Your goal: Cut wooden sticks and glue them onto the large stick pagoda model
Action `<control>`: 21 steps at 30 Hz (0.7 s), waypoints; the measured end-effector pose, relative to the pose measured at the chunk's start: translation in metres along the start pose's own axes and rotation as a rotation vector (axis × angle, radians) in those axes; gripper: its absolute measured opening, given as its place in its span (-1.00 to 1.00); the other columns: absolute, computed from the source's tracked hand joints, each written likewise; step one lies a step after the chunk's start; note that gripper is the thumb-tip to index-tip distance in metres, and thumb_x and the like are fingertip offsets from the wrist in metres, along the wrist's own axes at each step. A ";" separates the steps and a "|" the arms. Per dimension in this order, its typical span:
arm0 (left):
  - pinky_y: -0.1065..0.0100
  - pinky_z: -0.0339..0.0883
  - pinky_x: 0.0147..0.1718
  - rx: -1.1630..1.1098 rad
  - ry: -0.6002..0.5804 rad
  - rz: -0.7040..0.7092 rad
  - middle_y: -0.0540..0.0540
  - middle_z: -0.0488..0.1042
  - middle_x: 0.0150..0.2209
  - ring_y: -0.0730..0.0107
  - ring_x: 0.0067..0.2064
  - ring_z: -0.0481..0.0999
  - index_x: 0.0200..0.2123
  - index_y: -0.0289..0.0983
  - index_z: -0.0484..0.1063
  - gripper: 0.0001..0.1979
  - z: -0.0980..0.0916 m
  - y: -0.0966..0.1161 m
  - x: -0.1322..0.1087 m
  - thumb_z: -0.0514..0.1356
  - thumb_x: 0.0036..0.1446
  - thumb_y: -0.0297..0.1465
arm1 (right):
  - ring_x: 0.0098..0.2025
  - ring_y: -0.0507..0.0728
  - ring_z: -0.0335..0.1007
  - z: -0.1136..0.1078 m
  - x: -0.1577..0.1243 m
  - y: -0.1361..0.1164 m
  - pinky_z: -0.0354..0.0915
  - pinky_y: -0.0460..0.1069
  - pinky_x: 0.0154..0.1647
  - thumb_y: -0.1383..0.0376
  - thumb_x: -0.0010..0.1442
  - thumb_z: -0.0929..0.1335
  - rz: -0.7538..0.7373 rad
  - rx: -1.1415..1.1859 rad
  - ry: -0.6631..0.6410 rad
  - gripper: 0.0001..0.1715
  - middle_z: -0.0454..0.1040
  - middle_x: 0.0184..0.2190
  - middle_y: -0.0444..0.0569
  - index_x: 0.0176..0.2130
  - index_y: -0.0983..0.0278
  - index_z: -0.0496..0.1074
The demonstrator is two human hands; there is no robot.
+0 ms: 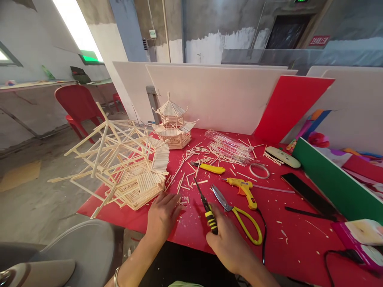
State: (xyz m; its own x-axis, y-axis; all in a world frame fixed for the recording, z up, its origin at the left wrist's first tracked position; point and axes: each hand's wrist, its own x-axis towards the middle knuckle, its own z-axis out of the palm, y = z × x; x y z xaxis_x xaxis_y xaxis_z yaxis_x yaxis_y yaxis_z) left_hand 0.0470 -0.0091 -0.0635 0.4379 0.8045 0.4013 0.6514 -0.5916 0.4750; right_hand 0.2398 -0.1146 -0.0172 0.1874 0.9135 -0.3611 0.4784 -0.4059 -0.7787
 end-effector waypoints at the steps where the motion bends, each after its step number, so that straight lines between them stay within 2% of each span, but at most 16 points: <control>1: 0.09 0.33 -0.13 -0.089 0.046 -0.045 -0.24 0.59 -0.16 -0.02 -0.09 0.49 -0.16 -0.20 0.57 -0.80 0.002 0.001 0.002 0.25 0.12 -0.43 | -0.10 0.18 0.42 -0.002 0.000 -0.003 0.32 0.02 -0.12 0.34 -0.02 0.25 0.017 0.085 -0.083 -0.30 0.50 -0.12 -0.03 0.15 0.19 0.32; 3: 0.06 0.32 -0.04 -0.335 0.091 -0.182 -0.25 0.54 -0.03 -0.02 -0.03 0.48 -0.06 -0.19 0.56 -0.70 0.002 0.004 0.007 0.29 0.10 -0.37 | -0.28 0.11 0.38 -0.001 0.001 -0.002 0.27 -0.03 -0.28 0.37 -0.11 0.27 0.065 0.269 -0.235 -0.40 0.46 -0.32 -0.12 -0.02 0.20 0.42; 5: 0.14 0.37 -0.10 -0.687 0.053 -0.360 -0.23 0.52 -0.03 0.10 -0.10 0.51 -0.01 -0.19 0.54 -0.63 -0.002 0.008 0.010 0.33 0.07 -0.31 | -0.34 0.07 0.33 0.005 0.003 0.006 0.24 -0.04 -0.31 0.40 -0.23 0.31 0.127 0.504 -0.380 -0.39 0.41 -0.38 -0.16 -0.09 0.21 0.44; 7: 0.20 0.39 -0.13 -1.111 -0.052 -0.480 -0.21 0.50 0.01 0.18 -0.11 0.51 0.04 -0.17 0.50 -0.52 -0.008 0.011 0.010 0.37 0.02 -0.24 | -0.38 0.05 0.30 0.014 0.006 0.015 0.24 -0.02 -0.32 0.42 -0.33 0.35 0.182 0.758 -0.554 -0.29 0.38 -0.38 -0.17 -0.08 0.22 0.44; 9: 0.19 0.38 -0.09 -1.490 -0.190 -0.492 -0.21 0.48 0.08 0.15 -0.04 0.50 0.05 -0.16 0.49 -0.44 -0.012 0.013 0.008 0.41 -0.04 -0.17 | -0.42 0.02 0.27 0.022 0.006 0.020 0.25 -0.01 -0.33 0.46 -0.38 0.36 0.185 0.972 -0.750 -0.23 0.37 -0.39 -0.16 -0.06 0.22 0.45; 11: 0.17 0.38 -0.10 -1.706 -0.325 -0.469 -0.24 0.50 0.05 0.11 -0.03 0.52 0.02 -0.19 0.51 -0.43 -0.013 0.013 0.004 0.43 -0.07 -0.14 | -0.43 -0.01 0.26 0.025 0.004 0.018 0.25 -0.02 -0.32 0.52 -0.41 0.35 0.170 1.104 -0.914 -0.20 0.37 -0.38 -0.16 -0.07 0.22 0.45; 13: 0.21 0.39 -0.19 -1.755 -0.412 -0.480 -0.25 0.57 -0.08 0.14 -0.15 0.56 -0.05 -0.25 0.55 -0.48 -0.011 0.011 0.001 0.45 -0.09 -0.16 | -0.41 -0.02 0.25 0.023 0.001 0.011 0.24 -0.04 -0.29 0.53 -0.41 0.33 0.185 1.181 -1.005 -0.20 0.36 -0.37 -0.15 -0.08 0.23 0.46; 16: 0.34 0.36 -0.35 -1.678 -0.412 -0.551 -0.19 0.60 -0.34 0.34 -0.39 0.53 -0.23 -0.34 0.59 -0.60 -0.006 0.010 0.000 0.48 -0.13 -0.24 | -0.41 -0.04 0.21 0.018 -0.003 0.003 0.23 -0.07 -0.29 0.49 -0.40 0.29 0.250 1.222 -1.051 -0.23 0.32 -0.38 -0.15 -0.09 0.25 0.47; 19: 0.42 0.30 -0.49 -1.543 -0.271 -0.630 -0.08 0.52 -0.55 0.48 -0.56 0.42 -0.43 -0.37 0.57 -0.65 -0.003 0.010 0.005 0.50 -0.18 -0.22 | -0.41 -0.04 0.21 0.013 -0.005 0.005 0.24 -0.07 -0.29 0.46 -0.40 0.28 0.261 1.210 -1.043 -0.22 0.30 -0.38 -0.15 -0.08 0.26 0.47; 21: 0.43 0.29 -0.53 -1.425 -0.104 -0.690 -0.05 0.50 -0.58 0.47 -0.58 0.42 -0.44 -0.36 0.54 -0.64 -0.004 0.010 0.009 0.49 -0.18 -0.20 | -0.36 0.02 0.27 0.010 -0.006 0.007 0.28 -0.01 -0.24 0.40 -0.34 0.31 0.195 1.145 -0.954 -0.25 0.34 -0.33 -0.11 -0.04 0.26 0.46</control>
State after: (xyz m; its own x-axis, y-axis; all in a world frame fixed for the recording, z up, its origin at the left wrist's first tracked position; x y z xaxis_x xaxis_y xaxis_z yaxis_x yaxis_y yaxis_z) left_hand 0.0548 -0.0084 -0.0521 0.3941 0.8928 -0.2181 -0.3295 0.3588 0.8734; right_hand 0.2338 -0.1235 -0.0254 -0.6618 0.6672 -0.3418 -0.4832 -0.7282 -0.4860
